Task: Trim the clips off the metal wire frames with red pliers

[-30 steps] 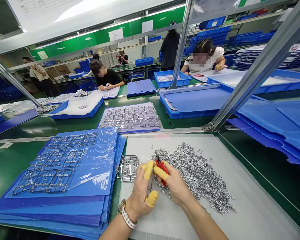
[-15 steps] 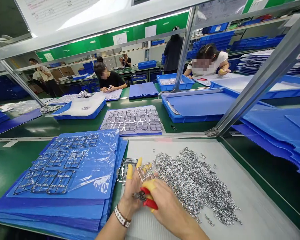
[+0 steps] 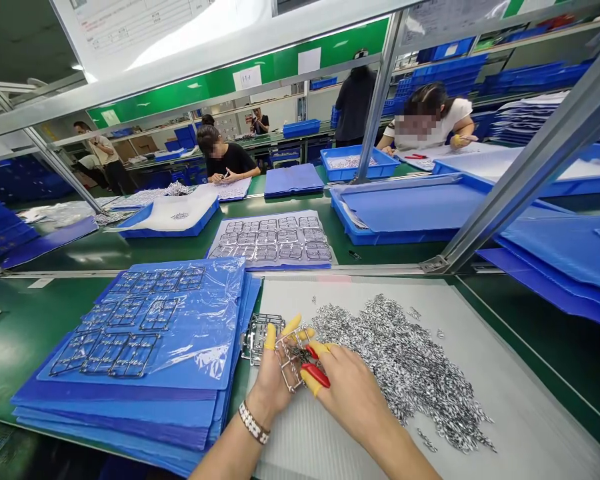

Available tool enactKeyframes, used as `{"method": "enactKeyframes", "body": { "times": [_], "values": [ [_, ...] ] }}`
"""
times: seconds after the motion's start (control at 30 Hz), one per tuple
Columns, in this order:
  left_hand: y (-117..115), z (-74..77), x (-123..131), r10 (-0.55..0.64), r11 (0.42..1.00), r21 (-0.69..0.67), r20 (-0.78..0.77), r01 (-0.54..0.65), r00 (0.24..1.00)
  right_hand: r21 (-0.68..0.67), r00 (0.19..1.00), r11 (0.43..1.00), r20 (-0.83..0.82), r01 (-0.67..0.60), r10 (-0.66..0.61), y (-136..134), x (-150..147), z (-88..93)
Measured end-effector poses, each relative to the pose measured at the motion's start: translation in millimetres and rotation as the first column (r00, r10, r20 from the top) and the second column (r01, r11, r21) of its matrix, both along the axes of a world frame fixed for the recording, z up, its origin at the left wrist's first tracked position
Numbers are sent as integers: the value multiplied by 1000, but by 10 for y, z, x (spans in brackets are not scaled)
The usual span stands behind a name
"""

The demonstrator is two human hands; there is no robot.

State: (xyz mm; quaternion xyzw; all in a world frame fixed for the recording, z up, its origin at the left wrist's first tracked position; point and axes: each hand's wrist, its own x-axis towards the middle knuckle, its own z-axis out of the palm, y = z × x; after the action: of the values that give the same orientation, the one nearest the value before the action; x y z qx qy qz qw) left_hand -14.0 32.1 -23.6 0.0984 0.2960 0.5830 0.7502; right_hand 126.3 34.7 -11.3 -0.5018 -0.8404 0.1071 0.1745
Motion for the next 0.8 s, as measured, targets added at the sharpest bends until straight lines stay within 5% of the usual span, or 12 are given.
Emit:
{"method": "enactKeyframes", "body": {
  "times": [0.4,0.8],
  "values": [
    [-11,-89,-14,3,1000,27,-181,2,984,-61,996,998,84,5,0,10,-64,130],
    [-23,-107,-16,20,1000,24,-188,-15,982,-76,991,997,134,27,-17,22,-74,166]
  ]
}}
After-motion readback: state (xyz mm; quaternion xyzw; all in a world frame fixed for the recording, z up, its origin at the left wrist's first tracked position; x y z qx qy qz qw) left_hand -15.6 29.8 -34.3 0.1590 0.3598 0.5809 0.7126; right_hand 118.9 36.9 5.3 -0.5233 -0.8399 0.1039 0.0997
